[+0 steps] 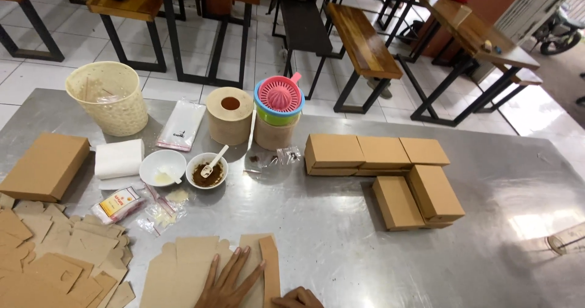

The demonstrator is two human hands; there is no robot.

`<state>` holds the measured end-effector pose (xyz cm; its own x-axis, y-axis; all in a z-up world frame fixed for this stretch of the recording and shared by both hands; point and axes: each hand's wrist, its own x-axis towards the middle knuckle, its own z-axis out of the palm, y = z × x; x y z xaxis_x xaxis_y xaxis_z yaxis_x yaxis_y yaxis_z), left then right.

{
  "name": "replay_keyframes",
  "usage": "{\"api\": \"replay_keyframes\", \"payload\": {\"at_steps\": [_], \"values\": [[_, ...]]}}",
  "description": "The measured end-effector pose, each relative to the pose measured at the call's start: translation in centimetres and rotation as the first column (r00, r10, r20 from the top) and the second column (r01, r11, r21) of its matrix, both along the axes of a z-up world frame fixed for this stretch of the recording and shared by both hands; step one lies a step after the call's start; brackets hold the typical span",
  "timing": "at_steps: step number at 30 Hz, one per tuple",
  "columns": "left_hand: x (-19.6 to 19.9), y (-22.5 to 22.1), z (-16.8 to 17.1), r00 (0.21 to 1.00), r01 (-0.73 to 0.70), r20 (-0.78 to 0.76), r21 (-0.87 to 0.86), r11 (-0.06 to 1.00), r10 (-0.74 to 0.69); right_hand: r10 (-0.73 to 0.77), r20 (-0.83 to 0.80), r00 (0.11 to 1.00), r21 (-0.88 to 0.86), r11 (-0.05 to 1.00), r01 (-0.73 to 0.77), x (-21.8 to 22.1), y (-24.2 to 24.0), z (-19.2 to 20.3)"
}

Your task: The person folds a flat cardboard sheet into a small box, inserts a plastic-wrapped item, closes the box, and places it on a stack. The person then picks up another flat cardboard sheet and begins folding it.

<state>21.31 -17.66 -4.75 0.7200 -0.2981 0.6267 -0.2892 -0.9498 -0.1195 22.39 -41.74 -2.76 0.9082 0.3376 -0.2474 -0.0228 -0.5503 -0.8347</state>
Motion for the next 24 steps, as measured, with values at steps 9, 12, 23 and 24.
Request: {"api": "replay_keyframes", "payload": {"at_steps": [9, 12, 23, 24], "values": [[-0.8, 0.3, 2.3, 0.991, 0.078, -0.103, -0.06, 0.995, -0.084, 0.383, 0.086, 0.92, -0.315, 0.886, -0.34, 0.7, -2.2, 2.8], [-1.7, 0.7, 4.5, 0.967, 0.102, -0.226, -0.089, 0.991, -0.12, 0.31, 0.44, 0.843, -0.29, 0.937, -0.194, 0.5, -2.2, 3.7], [-3.4, 0.9, 6.4, 0.865, 0.135, -0.44, -0.257, 0.957, -0.24, 0.358, 0.404, 0.842, -0.342, 0.913, -0.223, 0.9, -1.2, 6.8], [-3.5, 0.9, 6.3, 0.865, 0.133, -0.442, -0.257, 0.957, -0.239, 0.364, 0.425, 0.829, -0.344, 0.912, -0.224, 1.1, -1.2, 6.6]]}}
